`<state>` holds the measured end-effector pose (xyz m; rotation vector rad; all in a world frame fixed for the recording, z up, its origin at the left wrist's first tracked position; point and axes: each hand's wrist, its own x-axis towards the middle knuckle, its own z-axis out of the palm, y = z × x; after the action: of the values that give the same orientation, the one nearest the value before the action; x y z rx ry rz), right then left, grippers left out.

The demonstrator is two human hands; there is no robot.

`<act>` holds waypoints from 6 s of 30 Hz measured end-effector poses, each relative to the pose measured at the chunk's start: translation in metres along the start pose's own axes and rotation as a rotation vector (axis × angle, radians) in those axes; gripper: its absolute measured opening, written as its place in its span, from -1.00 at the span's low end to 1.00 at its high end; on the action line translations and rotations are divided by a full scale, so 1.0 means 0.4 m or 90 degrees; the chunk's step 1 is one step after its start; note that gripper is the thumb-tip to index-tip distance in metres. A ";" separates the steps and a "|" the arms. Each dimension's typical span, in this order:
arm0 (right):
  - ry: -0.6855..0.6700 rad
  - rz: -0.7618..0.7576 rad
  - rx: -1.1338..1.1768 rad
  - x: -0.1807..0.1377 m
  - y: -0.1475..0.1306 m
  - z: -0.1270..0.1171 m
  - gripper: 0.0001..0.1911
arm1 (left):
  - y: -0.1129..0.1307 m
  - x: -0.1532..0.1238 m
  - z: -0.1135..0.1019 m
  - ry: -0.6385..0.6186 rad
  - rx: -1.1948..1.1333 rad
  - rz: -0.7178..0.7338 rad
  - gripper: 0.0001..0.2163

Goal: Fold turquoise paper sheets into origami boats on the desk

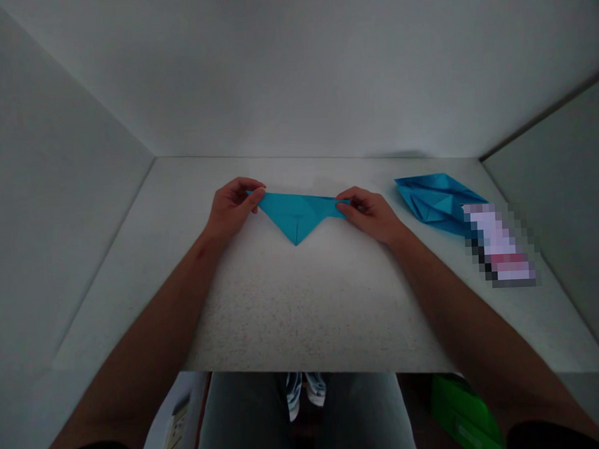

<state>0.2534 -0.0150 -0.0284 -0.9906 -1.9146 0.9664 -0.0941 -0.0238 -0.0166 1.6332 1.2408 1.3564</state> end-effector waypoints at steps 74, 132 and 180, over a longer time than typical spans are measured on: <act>0.134 -0.019 0.205 -0.003 -0.042 0.086 -0.51 | -0.005 -0.044 0.111 -0.050 -0.155 -0.012 -0.60; 0.174 -0.002 0.159 0.007 -0.033 0.074 -0.52 | 0.051 -0.057 0.090 -0.028 0.047 0.066 -0.73; 0.165 -0.064 0.037 -0.006 -0.022 0.062 -0.54 | 0.035 -0.059 0.080 -0.052 0.227 0.084 -0.75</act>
<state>0.2304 -0.0274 -0.0319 -0.9275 -1.6938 0.7899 -0.0598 -0.0482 -0.0191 2.0258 1.4068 1.1797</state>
